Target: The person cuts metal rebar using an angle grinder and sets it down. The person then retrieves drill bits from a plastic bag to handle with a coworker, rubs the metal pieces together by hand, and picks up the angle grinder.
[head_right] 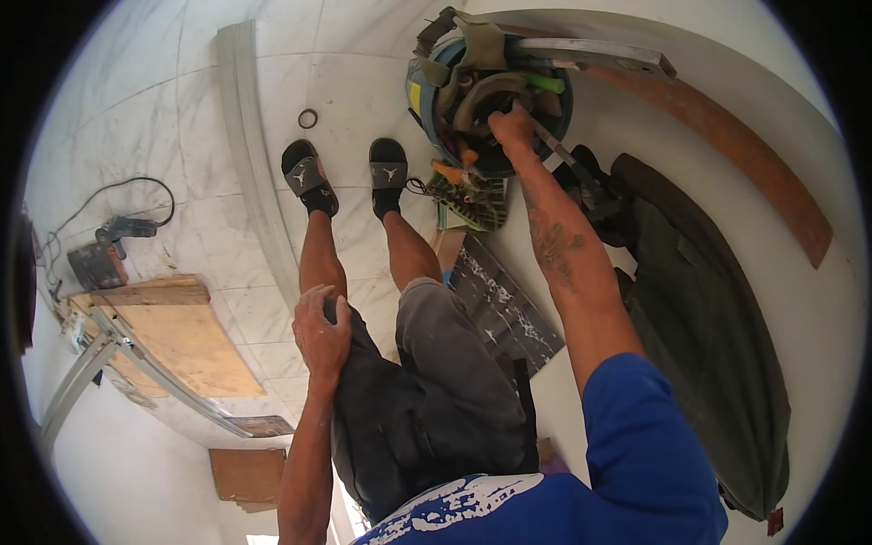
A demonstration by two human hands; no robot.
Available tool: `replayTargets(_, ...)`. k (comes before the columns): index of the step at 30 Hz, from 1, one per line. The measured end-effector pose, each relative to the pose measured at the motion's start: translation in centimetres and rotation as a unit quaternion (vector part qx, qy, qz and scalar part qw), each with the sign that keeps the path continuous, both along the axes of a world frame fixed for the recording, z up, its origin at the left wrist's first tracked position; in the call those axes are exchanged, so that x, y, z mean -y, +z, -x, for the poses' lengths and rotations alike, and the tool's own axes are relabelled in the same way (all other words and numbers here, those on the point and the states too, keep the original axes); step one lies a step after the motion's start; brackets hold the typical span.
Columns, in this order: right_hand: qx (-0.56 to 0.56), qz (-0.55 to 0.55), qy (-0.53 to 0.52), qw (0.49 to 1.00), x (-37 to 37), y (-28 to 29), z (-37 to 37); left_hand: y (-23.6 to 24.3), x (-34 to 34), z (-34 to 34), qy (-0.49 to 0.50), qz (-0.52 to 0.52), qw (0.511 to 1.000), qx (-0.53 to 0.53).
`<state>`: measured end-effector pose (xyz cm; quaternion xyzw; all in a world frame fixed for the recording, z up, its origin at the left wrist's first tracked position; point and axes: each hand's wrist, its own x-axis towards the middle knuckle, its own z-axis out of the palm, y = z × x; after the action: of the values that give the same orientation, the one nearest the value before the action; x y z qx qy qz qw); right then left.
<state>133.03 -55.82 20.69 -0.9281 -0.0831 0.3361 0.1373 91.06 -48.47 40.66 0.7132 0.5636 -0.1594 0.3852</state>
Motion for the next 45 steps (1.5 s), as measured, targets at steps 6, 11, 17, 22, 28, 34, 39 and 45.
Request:
replayTargets(6, -0.11, -0.104, -0.117, 0.981, 0.9, -1.2, -2.7, -0.2, 0.1, -0.2, -0.008, 0.001, 1.0, -0.001)
replayTargets(11, 0.096, -0.029, 0.037, 0.994, 1.5, -3.3, -4.1, -0.3, 0.3, -0.8, -0.013, -0.002, 1.0, 0.004)
replayTargets(17, 0.097, 0.029, 0.064, 0.993, 0.3, -3.2, -3.5, -0.2, 0.4, -0.4, -0.014, 0.016, 1.0, -0.006)
replayTargets(22, 0.08, 0.044, 0.09, 0.992, 0.2, -0.9, -2.0, -0.3, 0.9, 0.0, -0.007, 0.013, 1.0, -0.001)
replayTargets(28, 0.135, -0.097, 0.076, 0.983, 1.4, 4.5, -1.9, -0.1, 1.8, -0.3, -0.007, 0.015, 1.0, 0.01)
replayTargets(34, -0.149, -0.362, -0.187, 0.901, -4.8, 16.8, 1.2, 1.1, 1.6, 4.7, 0.033, -0.04, 0.994, 0.095)
replayTargets(39, -0.223, -0.391, -0.112, 0.886, -10.7, 32.0, 6.2, 6.8, -1.2, -0.2, 0.207, -0.036, 0.936, 0.282)
replayTargets(45, -0.326, -0.461, 0.035, 0.825, -16.7, 43.4, 17.8, 23.5, -11.5, -3.5, 0.348, 0.144, 0.805, 0.46)
